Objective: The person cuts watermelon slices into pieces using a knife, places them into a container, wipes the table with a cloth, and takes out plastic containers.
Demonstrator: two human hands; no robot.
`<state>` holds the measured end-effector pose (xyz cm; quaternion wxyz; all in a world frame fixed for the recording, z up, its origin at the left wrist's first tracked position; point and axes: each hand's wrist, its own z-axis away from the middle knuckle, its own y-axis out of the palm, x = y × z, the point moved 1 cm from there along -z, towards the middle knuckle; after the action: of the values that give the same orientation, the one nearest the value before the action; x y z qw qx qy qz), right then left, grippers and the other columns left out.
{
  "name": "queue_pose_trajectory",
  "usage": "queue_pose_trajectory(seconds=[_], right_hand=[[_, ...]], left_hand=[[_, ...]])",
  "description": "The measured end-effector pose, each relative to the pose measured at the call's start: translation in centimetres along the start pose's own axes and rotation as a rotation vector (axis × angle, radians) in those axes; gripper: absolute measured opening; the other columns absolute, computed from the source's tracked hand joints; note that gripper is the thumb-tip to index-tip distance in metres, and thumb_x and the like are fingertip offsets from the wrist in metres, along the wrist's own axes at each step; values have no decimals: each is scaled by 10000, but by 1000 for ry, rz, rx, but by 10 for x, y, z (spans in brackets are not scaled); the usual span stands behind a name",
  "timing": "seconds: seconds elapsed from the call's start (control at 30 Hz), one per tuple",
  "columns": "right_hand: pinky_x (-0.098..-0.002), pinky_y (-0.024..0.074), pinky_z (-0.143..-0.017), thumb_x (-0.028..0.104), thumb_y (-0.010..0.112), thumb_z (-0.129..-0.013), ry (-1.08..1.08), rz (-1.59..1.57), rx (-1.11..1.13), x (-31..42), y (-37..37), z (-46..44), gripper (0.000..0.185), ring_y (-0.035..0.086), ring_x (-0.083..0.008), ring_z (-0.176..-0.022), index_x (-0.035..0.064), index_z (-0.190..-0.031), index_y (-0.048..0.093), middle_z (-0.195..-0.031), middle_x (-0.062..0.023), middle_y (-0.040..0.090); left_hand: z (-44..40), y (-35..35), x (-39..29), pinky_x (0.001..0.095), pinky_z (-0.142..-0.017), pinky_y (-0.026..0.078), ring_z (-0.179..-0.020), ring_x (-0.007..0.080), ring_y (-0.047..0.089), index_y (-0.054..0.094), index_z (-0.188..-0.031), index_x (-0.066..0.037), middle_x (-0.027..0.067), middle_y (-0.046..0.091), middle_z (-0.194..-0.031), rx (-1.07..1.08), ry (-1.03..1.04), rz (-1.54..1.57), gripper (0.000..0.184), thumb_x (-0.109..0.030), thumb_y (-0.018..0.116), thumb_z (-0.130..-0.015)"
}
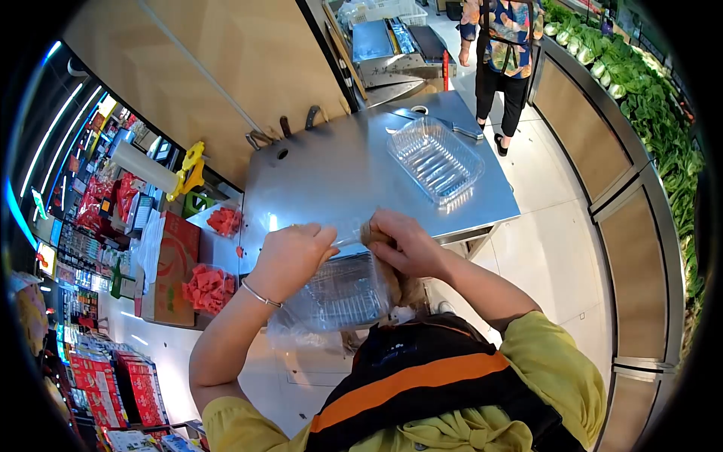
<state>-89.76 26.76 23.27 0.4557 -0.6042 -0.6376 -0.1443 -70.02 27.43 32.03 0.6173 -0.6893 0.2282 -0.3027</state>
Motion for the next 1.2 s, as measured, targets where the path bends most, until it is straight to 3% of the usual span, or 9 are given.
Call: queue_pose_trajectory(seconds=[0.07,0.17,0.27,0.33,0.53,0.6,0.73,0.83,1.2], right_hand=[[-399,403,-643,76,599,-785,-18,1,3,13,-2,-15,142,491,-359,-726,27,-851,484,-760,-154,495],[-405,404,-639,79,591,-795,-45,-38,-36,22,-3,-30,140,499,-370,-730,22,-870,486,-768,-165,506],[-390,406,-630,83,572,-816,115,-115,-60,24,4,-27,126,503,-349,-709,18,-882,486,-767,-165,512],[-295,394,-590,88,541,-843,96,-195,-95,9,12,-21,104,448,-161,-633,18,-901,491,-703,-83,501],[-299,387,-567,53,577,-807,131,-169,-145,-9,31,1,119,431,-194,-601,11,-869,484,-682,-99,472],[-308,389,-559,56,597,-793,173,-164,-140,-15,38,7,140,442,-222,-599,6,-854,481,-683,-119,467],[-294,387,-554,63,603,-789,212,-298,-86,-25,46,12,146,437,-159,-605,12,-843,478,-684,-86,465],[-293,386,-553,67,602,-793,153,-300,-64,-23,41,5,144,438,-147,-609,17,-844,477,-684,-79,465],[-327,397,-596,117,604,-822,134,-204,-70,10,31,-33,191,459,-225,-648,32,-926,468,-764,-139,520]], left_hand=[[-11,-13,-10,400,-559,456,-636,313,574,481,-847,-77,108,558,-694,-163,1,33,250,-279,618,-793],[-25,-9,-5,424,-566,449,-660,338,576,463,-896,-74,126,571,-727,-133,-81,40,260,-258,617,-795],[-24,-8,0,431,-561,442,-667,345,575,452,-880,-71,132,572,-719,-129,-121,79,252,-242,617,-797],[-24,-9,3,433,-558,439,-670,349,574,446,-871,-69,136,571,-711,-138,-118,110,252,-237,617,-797],[-19,-6,13,432,-543,426,-665,369,554,431,-837,-62,157,552,-673,-120,-125,82,279,-248,634,-790],[-19,-21,22,429,-539,423,-663,371,552,429,-823,-60,161,551,-657,-141,-271,86,301,-259,651,-781],[-12,-19,33,414,-551,428,-664,363,551,449,-809,-56,142,546,-668,-117,-293,95,281,-255,646,-790],[-7,-20,34,403,-563,433,-680,343,549,482,-834,-68,109,535,-711,-229,-95,52,233,-239,636,-795],[-10,-40,28,391,-583,450,-714,312,577,515,-840,-69,91,568,-776,-114,-73,26,175,-187,634,-787]])
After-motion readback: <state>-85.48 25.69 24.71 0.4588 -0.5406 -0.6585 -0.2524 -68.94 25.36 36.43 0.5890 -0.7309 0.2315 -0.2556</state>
